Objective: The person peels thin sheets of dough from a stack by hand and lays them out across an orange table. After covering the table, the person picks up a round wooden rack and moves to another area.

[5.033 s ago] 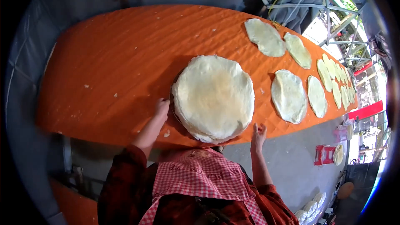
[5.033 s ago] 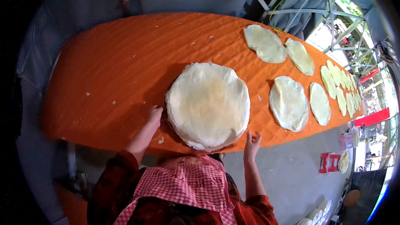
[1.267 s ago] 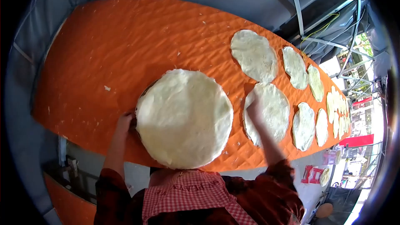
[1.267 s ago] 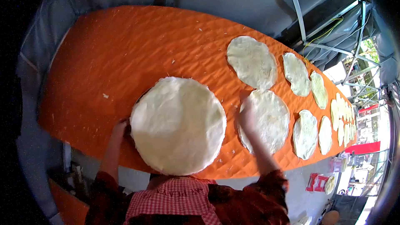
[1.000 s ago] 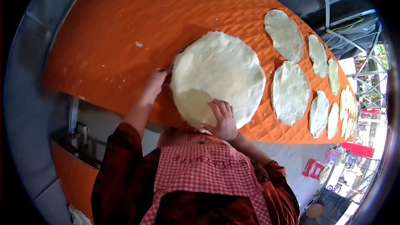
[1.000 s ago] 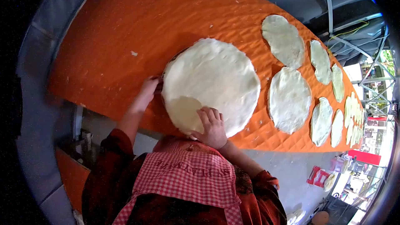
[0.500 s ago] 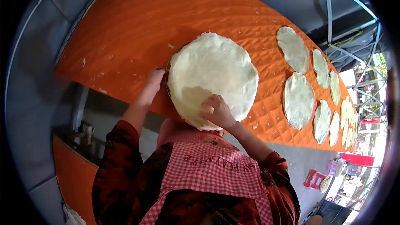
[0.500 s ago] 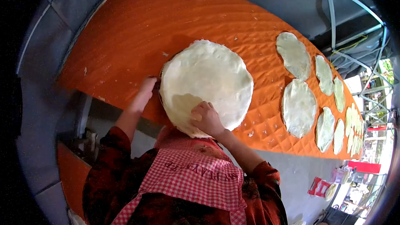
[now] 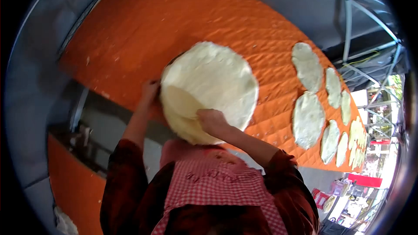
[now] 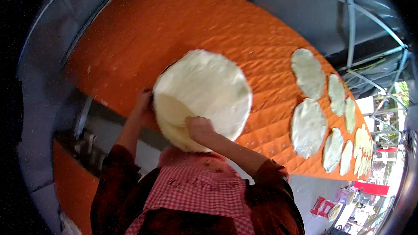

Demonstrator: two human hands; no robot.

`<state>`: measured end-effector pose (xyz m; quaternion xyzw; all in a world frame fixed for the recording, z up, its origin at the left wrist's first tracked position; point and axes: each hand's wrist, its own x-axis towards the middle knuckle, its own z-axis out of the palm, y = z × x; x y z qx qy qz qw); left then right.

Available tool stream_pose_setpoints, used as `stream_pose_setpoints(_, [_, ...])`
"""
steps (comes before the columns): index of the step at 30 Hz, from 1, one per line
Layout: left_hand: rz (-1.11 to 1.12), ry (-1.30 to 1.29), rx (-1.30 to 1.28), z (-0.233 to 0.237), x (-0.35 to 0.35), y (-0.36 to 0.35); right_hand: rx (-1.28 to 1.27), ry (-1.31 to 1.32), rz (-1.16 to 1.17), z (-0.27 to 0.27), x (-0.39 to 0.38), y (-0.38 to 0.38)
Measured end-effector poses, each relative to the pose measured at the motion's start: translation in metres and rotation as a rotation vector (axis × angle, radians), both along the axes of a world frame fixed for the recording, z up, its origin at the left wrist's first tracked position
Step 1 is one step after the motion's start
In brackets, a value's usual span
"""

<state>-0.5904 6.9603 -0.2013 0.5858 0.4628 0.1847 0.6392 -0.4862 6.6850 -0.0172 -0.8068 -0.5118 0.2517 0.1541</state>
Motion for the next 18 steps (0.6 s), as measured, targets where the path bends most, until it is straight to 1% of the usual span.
stream_pose_setpoints(1, [-0.025, -0.077, -0.093, 0.023, -0.005, -0.010, 0.016, 0.018, -0.003, 0.012, 0.019, -0.001])
stream_pose_setpoints(2, [-0.047, -0.009, -0.098, 0.027, -0.003, -0.009, 0.083, -0.047, 0.021, 0.020, 0.049, 0.003])
stream_pose_setpoints(3, [-0.063, 0.070, -0.097, 0.033, 0.001, -0.007, 0.092, -0.150, 0.044, 0.032, 0.091, 0.008])
stream_pose_setpoints(4, [-0.057, 0.138, -0.022, 0.050, 0.004, -0.012, 0.101, -0.242, 0.064, 0.046, 0.140, 0.011])
stream_pose_setpoints(5, [-0.046, 0.214, 0.052, 0.067, 0.004, -0.017, 0.033, -0.251, 0.046, 0.063, 0.197, 0.017])
stream_pose_setpoints(6, [-0.015, 0.180, 0.127, 0.076, 0.002, -0.022, -0.080, -0.171, -0.157, 0.115, 0.230, 0.023])
stream_pose_setpoints(7, [0.018, 0.147, 0.201, 0.081, 0.002, -0.025, -0.039, -0.274, -0.198, 0.127, 0.290, 0.027])
stream_pose_setpoints(8, [0.058, 0.091, 0.155, 0.079, 0.003, -0.025, -0.066, -0.293, -0.295, 0.164, 0.325, 0.026])
stream_pose_setpoints(10, [0.132, -0.007, 0.048, 0.072, 0.006, -0.026, -0.020, -0.494, -0.428, 0.189, 0.407, 0.009])
stream_pose_setpoints(11, [0.148, 0.038, 0.016, 0.076, 0.009, -0.026, 0.002, -0.585, -0.501, 0.202, 0.447, 0.001])
stream_pose_setpoints(13, [0.173, 0.129, -0.055, 0.093, 0.013, -0.032, 0.244, -0.941, -0.670, 0.202, 0.470, -0.020])
stream_pose_setpoints(14, [0.176, 0.147, -0.054, 0.102, 0.015, -0.036, 0.312, -0.952, -0.655, 0.191, 0.472, -0.030])
stream_pose_setpoints(16, [0.174, 0.177, -0.052, 0.117, 0.019, -0.040, 0.447, -0.984, -0.632, 0.170, 0.444, -0.063])
stream_pose_setpoints(17, [0.145, 0.175, -0.065, 0.112, 0.017, -0.038, 0.552, -0.940, -0.496, 0.143, 0.419, -0.085])
stream_pose_setpoints(18, [0.119, 0.167, -0.077, 0.103, 0.012, -0.032, 0.385, -0.656, -0.679, 0.100, 0.392, -0.104])
